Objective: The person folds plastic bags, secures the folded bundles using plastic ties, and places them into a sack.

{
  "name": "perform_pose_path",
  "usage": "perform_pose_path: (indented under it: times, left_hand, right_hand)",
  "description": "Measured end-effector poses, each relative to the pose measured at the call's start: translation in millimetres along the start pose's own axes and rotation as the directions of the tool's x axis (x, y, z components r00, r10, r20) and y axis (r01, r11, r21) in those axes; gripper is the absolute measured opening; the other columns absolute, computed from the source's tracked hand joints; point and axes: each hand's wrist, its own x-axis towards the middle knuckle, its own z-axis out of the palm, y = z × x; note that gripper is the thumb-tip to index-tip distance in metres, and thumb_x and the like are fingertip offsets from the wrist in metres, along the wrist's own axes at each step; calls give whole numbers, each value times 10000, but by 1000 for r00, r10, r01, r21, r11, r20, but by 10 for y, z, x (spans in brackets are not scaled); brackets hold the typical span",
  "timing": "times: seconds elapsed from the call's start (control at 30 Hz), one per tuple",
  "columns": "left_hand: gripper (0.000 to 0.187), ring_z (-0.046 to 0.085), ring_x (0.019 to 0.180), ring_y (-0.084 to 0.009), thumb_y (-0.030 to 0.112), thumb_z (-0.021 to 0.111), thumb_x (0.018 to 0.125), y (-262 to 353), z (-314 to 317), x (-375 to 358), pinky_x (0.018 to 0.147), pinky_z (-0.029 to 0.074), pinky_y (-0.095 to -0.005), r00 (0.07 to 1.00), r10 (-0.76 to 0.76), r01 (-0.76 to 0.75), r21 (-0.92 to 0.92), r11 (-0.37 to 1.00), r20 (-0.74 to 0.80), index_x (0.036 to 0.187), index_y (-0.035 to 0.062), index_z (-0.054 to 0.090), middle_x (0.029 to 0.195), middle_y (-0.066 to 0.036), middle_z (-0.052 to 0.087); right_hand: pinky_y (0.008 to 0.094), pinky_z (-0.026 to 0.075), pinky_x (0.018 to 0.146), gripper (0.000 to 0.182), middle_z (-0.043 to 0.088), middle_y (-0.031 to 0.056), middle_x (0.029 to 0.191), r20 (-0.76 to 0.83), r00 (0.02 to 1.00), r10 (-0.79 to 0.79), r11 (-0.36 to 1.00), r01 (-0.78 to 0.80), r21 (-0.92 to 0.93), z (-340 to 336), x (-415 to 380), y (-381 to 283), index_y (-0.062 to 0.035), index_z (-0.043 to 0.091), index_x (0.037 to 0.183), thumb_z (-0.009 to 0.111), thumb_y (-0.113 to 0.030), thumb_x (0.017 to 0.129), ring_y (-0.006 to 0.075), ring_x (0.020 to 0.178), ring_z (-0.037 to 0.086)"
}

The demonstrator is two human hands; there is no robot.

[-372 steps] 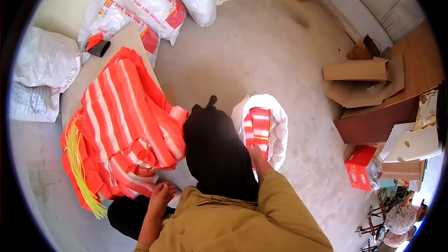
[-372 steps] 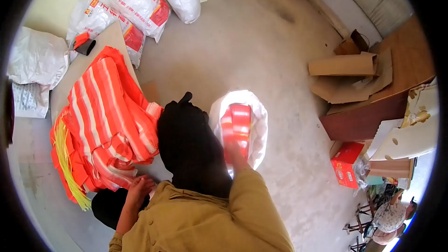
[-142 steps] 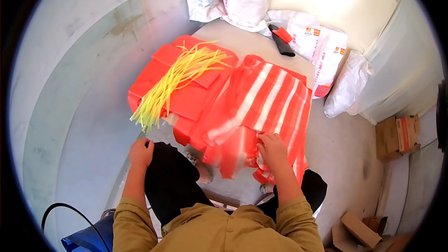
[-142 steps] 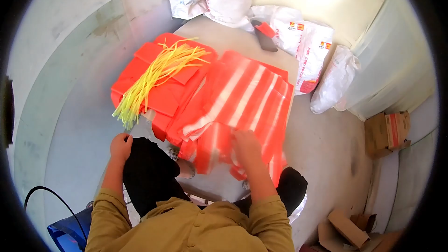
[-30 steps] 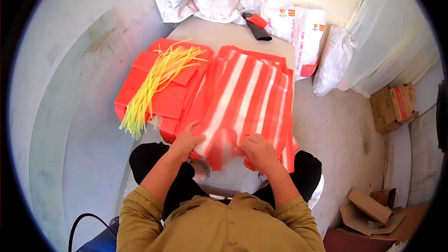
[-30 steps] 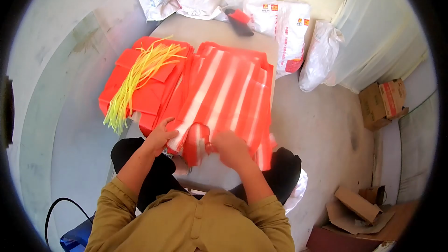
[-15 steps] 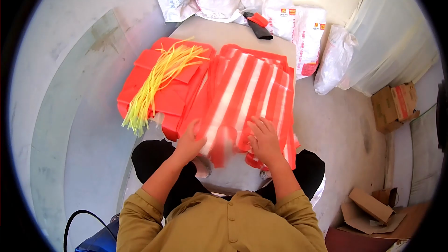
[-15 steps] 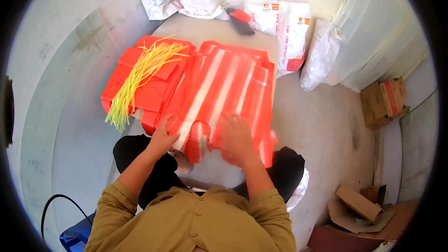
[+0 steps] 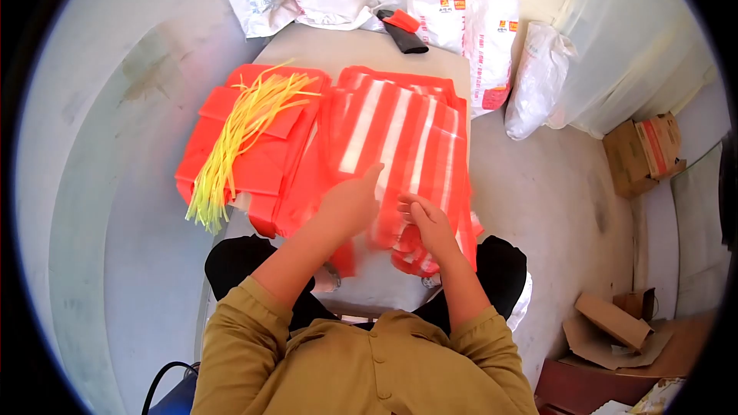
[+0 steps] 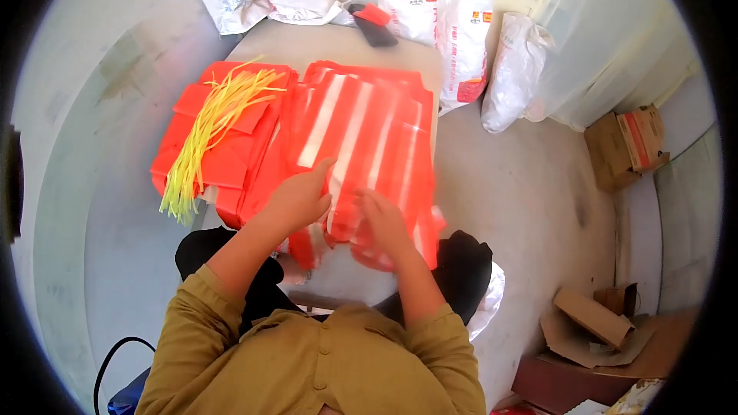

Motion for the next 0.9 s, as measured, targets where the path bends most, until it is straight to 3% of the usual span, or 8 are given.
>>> perform_pose_path:
  times: [0.07, 0.17, 0.27, 0.37, 0.47, 0.57, 0.67, 0.9]
  left_hand:
    - [678, 685, 935, -388, 287, 601, 964, 107, -6, 67, 815, 533, -475, 998, 5, -1, -47, 999, 67, 1556, 80, 344, 1001, -222, 703]
    - [623, 698, 957, -355, 283, 566, 1011, -110, 268, 229, 851, 537, -453, 998, -23, 35, -230, 973, 55, 1555, 79, 342, 1054, -198, 720]
    - [561, 706, 981, -323, 219, 541, 1032, -254, 305, 194, 873, 540, -420, 996, 43, -20, -274, 961, 80, 1542, 72, 360, 1113, -166, 729]
    - [493, 705, 981, -316, 141, 557, 1012, -247, 265, 118, 864, 543, -403, 995, 28, 1, -288, 958, 99, 1483, 50, 444, 1148, -150, 723]
    - [385, 699, 965, -318, 88, 581, 983, -277, 329, 52, 854, 547, -387, 997, 81, -78, -335, 939, -7, 1361, 19, 566, 1133, -146, 718]
    - [312, 674, 988, -324, 55, 610, 942, -366, 435, 49, 874, 544, -395, 969, 197, -231, -264, 936, -150, 1250, 24, 650, 1126, -136, 705]
    - [297, 642, 1037, -319, 14, 625, 886, -406, 488, 37, 895, 539, -401, 876, 404, -417, 9, 909, -264, 1174, 48, 688, 1146, -113, 685]
    - [341, 616, 1039, -307, 23, 599, 842, -375, 561, 27, 879, 530, -407, 838, 512, -484, 176, 857, -189, 1165, 97, 680, 1197, -93, 652]
  right_hand:
    - [361, 454, 1070, 447, 640, 173, 1364, -4, 998, 59, 992, -59, 109, 31, 80, -5, -20, 584, 1407, 497, -301, 1070, 252, 1259, 605]
    - [365, 449, 1076, 477, 637, 183, 1372, -20, 993, 119, 993, -119, -6, 62, 193, -36, -19, 561, 1426, 529, -319, 1056, 253, 1283, 594]
    - [382, 467, 1057, 504, 644, 203, 1349, -97, 995, 34, 978, -54, -202, 118, 221, -128, -32, 545, 1437, 566, -334, 1034, 289, 1266, 610]
    - [403, 499, 1012, 517, 651, 211, 1317, -132, 991, 1, 934, -48, -354, 157, 303, -199, -41, 536, 1437, 614, -304, 998, 327, 1200, 641]
    - [422, 522, 967, 480, 664, 206, 1266, -131, 990, -51, 879, -18, -477, 201, 343, -313, -34, 572, 1384, 648, -251, 963, 351, 1131, 657]
    - [420, 527, 953, 421, 670, 196, 1248, -119, 992, -52, 874, -13, -486, 196, 377, -265, -36, 612, 1324, 659, -206, 942, 343, 1106, 661]
    - [424, 530, 945, 331, 676, 189, 1212, -134, 988, -73, 899, 7, -437, 187, 372, -180, -33, 650, 1242, 649, -175, 943, 349, 1096, 661]
    - [434, 531, 920, 265, 668, 176, 1181, -91, 970, -226, 704, 98, -703, 119, 215, -269, -34, 664, 1189, 611, -118, 942, 357, 1080, 655]
